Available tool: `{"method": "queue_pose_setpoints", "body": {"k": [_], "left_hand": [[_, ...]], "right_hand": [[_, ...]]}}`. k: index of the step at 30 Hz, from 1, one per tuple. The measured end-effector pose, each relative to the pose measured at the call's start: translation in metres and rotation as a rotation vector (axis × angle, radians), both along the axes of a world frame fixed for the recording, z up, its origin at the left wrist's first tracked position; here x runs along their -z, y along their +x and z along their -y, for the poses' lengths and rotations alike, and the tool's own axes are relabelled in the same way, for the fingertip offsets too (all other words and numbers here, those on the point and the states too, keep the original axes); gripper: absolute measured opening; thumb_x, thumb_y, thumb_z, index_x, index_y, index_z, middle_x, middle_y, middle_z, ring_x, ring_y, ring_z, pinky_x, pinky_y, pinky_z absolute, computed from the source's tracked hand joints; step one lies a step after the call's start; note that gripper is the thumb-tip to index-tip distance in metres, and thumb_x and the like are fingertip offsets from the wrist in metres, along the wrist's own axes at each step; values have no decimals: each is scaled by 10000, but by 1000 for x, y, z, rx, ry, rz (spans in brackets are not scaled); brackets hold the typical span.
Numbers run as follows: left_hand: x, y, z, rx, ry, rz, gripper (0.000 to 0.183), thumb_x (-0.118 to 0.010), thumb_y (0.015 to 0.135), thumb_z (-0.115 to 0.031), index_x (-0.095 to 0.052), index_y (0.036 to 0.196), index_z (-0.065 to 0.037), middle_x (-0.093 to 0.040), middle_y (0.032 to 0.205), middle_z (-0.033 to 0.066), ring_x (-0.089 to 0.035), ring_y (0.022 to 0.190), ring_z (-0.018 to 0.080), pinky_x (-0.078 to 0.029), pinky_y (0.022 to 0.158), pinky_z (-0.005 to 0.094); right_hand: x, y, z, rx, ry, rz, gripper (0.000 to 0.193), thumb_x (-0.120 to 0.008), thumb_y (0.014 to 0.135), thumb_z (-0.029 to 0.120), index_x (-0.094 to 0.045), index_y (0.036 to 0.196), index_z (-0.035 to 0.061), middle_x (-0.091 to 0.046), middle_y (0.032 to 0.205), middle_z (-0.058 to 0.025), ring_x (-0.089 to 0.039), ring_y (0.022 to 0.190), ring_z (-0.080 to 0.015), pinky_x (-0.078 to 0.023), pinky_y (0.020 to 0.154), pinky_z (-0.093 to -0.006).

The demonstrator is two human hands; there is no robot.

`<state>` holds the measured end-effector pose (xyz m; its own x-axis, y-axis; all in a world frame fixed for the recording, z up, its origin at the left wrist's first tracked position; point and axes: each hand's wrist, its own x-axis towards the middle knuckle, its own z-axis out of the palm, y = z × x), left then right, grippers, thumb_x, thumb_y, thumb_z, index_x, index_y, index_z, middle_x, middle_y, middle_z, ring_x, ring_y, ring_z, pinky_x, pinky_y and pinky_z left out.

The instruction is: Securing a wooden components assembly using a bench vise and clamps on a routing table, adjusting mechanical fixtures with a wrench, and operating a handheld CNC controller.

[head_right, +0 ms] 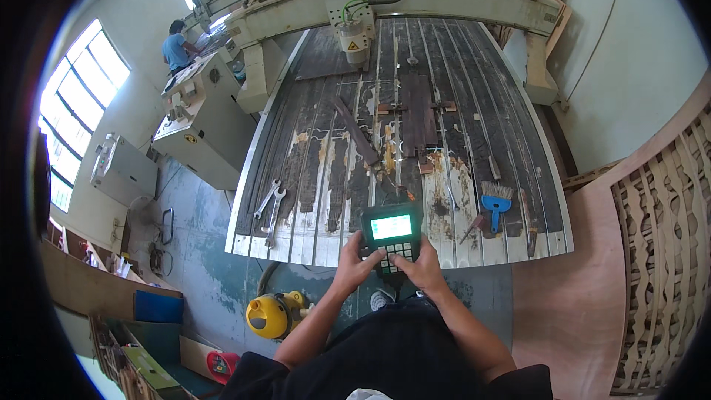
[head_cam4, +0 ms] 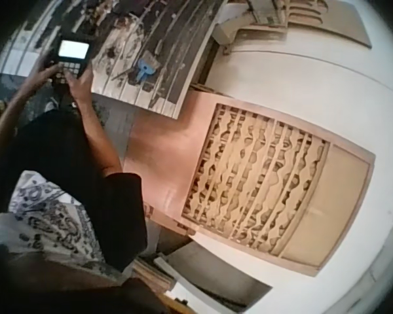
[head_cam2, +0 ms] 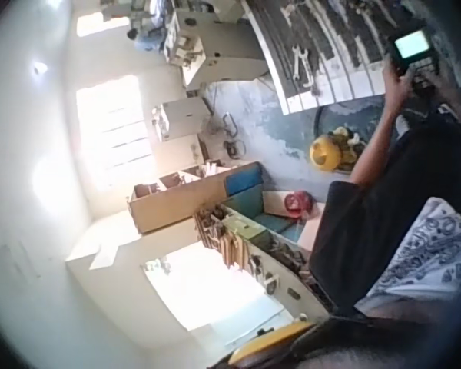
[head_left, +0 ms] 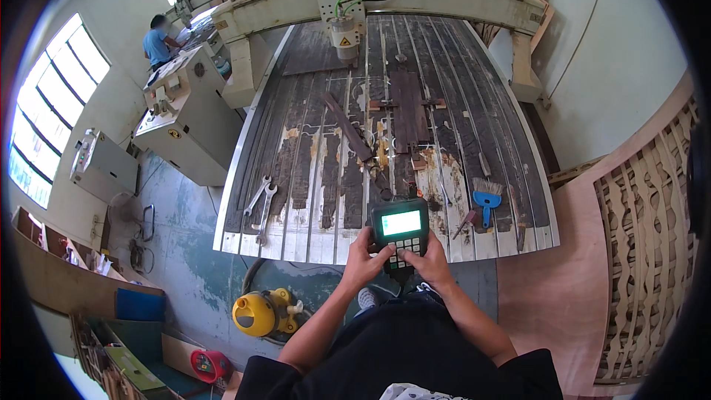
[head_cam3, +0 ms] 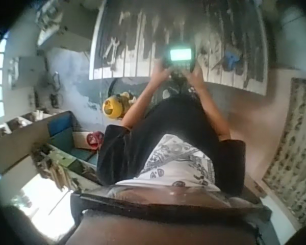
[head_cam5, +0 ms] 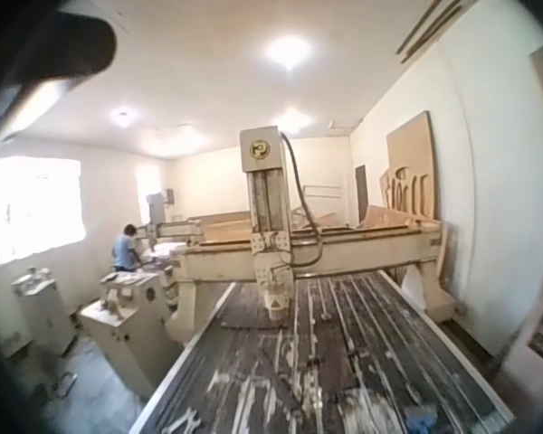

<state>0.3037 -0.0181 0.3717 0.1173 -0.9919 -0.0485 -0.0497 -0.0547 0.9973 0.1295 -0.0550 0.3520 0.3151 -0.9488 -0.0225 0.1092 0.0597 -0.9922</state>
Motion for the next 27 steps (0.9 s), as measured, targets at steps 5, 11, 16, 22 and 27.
{"method": "queue_pose_setpoints", "body": {"k": [5, 11, 16, 22, 27], "left_hand": [[1, -11, -1, -37, -28, 57, 360, -714, 881, -104, -541, 1153, 58, -661, 1091, 160, -665, 994, 190, -552, 820, 327], [14, -26, 4, -44, -31, -33, 344, -712, 882, -106, -531, 1128, 53, -654, 1079, 154, -660, 997, 185, -545, 824, 321], [19, -37, 6, -64, -54, -56, 337, -712, 880, -94, -526, 1122, 49, -653, 1088, 150, -655, 1003, 177, -545, 827, 322], [13, -46, 8, -89, -46, -36, 321, -711, 882, -97, -536, 1111, 43, -665, 1067, 142, -659, 995, 176, -548, 832, 322], [7, -49, 8, -104, -39, -12, 313, -708, 880, -91, -542, 1111, 41, -667, 1063, 137, -659, 991, 170, -549, 835, 322]], "right_hand": [[0, -10, 1, 3, 1, -20, 467, -765, 786, 105, -549, 1179, -28, -667, 1014, -93, -643, 919, -153, -522, 835, -314], [4, -25, 6, -8, -20, -42, 466, -770, 789, 111, -553, 1177, -29, -668, 1007, -94, -639, 905, -151, -520, 830, -314], [7, -37, 12, -37, -14, -38, 482, -772, 789, 106, -546, 1193, -28, -672, 1015, -102, -642, 916, -158, -520, 836, -317], [7, -45, 18, -64, -60, -75, 499, -769, 796, 97, -533, 1216, -35, -675, 1023, -119, -649, 932, -172, -526, 838, -331], [3, -47, 20, -80, -49, -72, 516, -775, 790, 106, -530, 1218, -44, -677, 1023, -132, -656, 930, -182, -529, 836, -337]]}}
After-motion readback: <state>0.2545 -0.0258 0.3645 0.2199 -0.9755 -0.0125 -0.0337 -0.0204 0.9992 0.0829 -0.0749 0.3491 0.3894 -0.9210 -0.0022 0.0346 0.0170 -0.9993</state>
